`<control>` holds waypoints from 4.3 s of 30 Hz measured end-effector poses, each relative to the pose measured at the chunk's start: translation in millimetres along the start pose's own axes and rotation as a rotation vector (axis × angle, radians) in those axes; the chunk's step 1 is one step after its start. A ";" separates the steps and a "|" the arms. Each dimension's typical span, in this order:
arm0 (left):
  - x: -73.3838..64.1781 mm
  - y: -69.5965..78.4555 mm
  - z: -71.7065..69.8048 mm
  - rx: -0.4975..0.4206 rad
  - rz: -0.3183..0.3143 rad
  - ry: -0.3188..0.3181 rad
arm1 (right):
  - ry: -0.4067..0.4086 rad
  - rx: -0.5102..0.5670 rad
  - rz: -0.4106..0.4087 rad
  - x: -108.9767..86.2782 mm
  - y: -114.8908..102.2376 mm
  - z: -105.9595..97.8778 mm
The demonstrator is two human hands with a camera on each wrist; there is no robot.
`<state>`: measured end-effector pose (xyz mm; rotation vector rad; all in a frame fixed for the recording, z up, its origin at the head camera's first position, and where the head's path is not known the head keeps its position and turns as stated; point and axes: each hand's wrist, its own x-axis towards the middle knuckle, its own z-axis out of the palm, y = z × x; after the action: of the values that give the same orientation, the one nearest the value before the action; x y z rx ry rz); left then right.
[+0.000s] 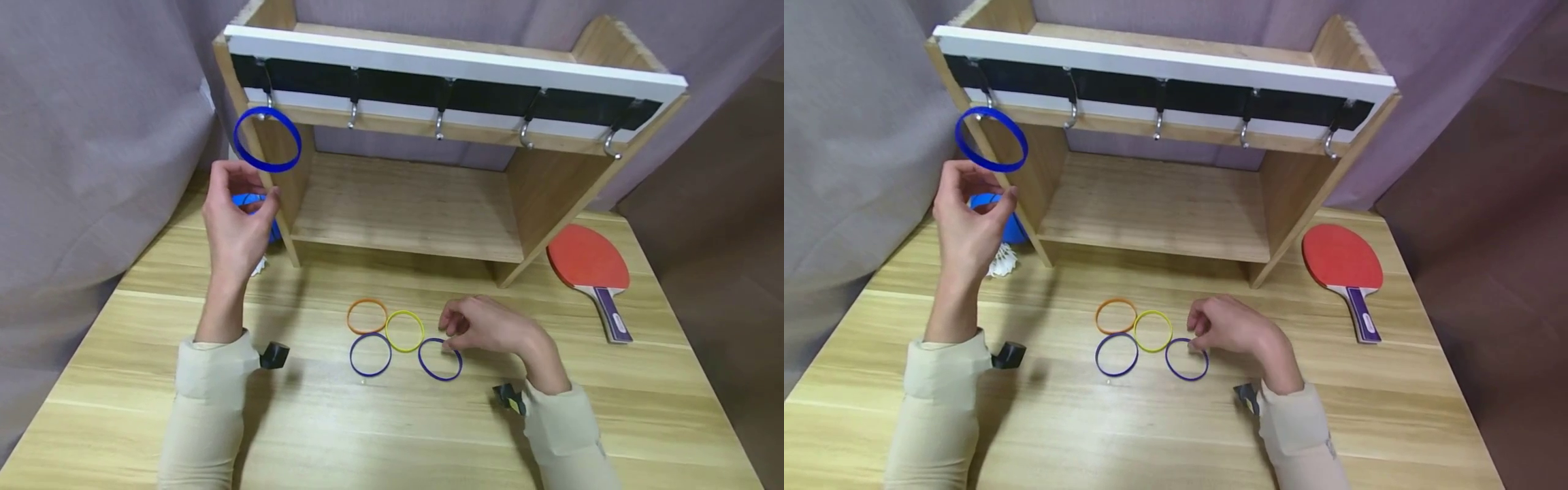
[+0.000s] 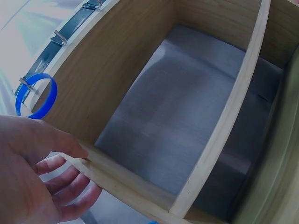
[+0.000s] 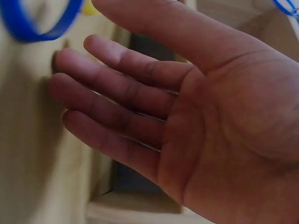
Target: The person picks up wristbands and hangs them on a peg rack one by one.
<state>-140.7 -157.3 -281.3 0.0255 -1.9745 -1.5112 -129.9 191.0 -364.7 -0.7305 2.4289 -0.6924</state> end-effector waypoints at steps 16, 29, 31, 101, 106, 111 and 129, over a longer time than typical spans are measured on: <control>0.0 0.6 1.8 0.010 -0.017 0.005 | 0.004 0.020 -0.025 1.2 20.0 8.3; -0.9 1.7 1.6 0.010 -0.024 -0.002 | 0.060 0.031 0.008 -11.8 19.7 -3.0; -1.1 1.7 1.5 0.011 -0.023 -0.004 | 0.076 0.062 -0.015 -15.8 16.5 -6.7; -1.7 -0.2 1.1 0.014 -0.002 -0.002 | 1.125 1.150 -0.561 81.2 -128.2 -31.5; -1.4 -1.0 1.3 0.008 -0.001 -0.003 | 0.934 0.974 -0.442 57.3 -104.7 -30.9; -0.8 -0.9 1.5 0.011 0.007 0.003 | 0.617 0.547 -0.210 29.8 -76.5 -23.1; -1.8 0.8 1.1 0.015 -0.007 -0.001 | 0.317 -0.242 0.202 41.0 -29.9 30.9</control>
<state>-139.6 -155.4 -281.6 0.0380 -1.9886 -1.5017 -131.0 134.4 -382.9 -0.4824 2.8645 -0.4670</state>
